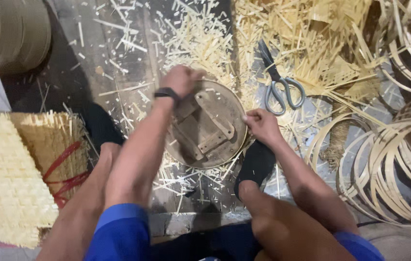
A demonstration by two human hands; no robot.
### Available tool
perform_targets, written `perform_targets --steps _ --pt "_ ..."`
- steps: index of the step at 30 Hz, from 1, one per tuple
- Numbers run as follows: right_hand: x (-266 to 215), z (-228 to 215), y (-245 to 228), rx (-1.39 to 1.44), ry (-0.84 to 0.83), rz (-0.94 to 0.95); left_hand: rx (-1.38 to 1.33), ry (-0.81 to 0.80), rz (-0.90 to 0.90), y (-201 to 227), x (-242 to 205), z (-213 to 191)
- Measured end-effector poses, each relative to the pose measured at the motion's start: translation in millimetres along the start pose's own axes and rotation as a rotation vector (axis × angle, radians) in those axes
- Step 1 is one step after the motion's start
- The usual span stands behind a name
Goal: The person sits on the floor and uses shears to trim the excess edges of a woven mat placed inside a circular wooden frame. They repeatedly flip the frame to trim all sides and then place the finished circular mat into a stack.
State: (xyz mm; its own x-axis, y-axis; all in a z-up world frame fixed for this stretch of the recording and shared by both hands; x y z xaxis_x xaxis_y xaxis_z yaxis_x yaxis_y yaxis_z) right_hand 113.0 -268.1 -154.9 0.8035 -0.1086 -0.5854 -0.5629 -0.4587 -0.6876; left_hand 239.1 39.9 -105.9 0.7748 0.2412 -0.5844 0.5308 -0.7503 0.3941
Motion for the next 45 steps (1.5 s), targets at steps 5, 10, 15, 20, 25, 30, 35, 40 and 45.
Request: perform_targets --steps 5,10,15,20,25,30,35,40,45 --pt "-28 22 31 0.342 -0.125 0.146 -0.173 -0.05 0.005 -120 2 -23" --pt "-29 19 32 0.305 -0.022 0.153 -0.297 0.104 -0.26 -188 3 -9" --pt "-6 -11 -8 0.233 0.086 0.099 -0.379 0.32 -0.025 -175 -23 -19" --pt "5 -20 -22 0.285 0.105 -0.012 -0.633 0.166 -0.596 -218 -140 57" --pt "-5 4 26 0.511 0.052 0.173 -1.169 0.113 -0.665 -217 -185 120" --pt "0 7 44 0.508 0.106 0.172 -1.092 0.169 -0.584 -235 -169 131" --pt "-11 1 23 0.482 0.12 0.171 -1.322 0.106 -0.602 -222 -179 135" --pt "-43 -20 -38 0.105 0.163 0.137 -0.912 0.168 -0.566 -174 -201 62" --pt "-82 -18 -167 0.164 0.062 -0.536 -0.543 0.444 -0.029 -78 -215 -75"
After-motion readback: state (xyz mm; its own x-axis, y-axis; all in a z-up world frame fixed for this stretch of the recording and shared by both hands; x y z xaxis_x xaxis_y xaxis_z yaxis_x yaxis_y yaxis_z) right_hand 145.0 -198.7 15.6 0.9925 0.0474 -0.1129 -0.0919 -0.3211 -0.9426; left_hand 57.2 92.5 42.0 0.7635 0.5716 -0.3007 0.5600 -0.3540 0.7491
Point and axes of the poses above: each hand's wrist, its own x-axis towards the middle knuckle, its own z-axis out of the palm, y = z × x, the point moved 9 cm from there along x, towards the middle knuckle, and after that the axes turned 12 degrees about y, right-handed, at the moved point
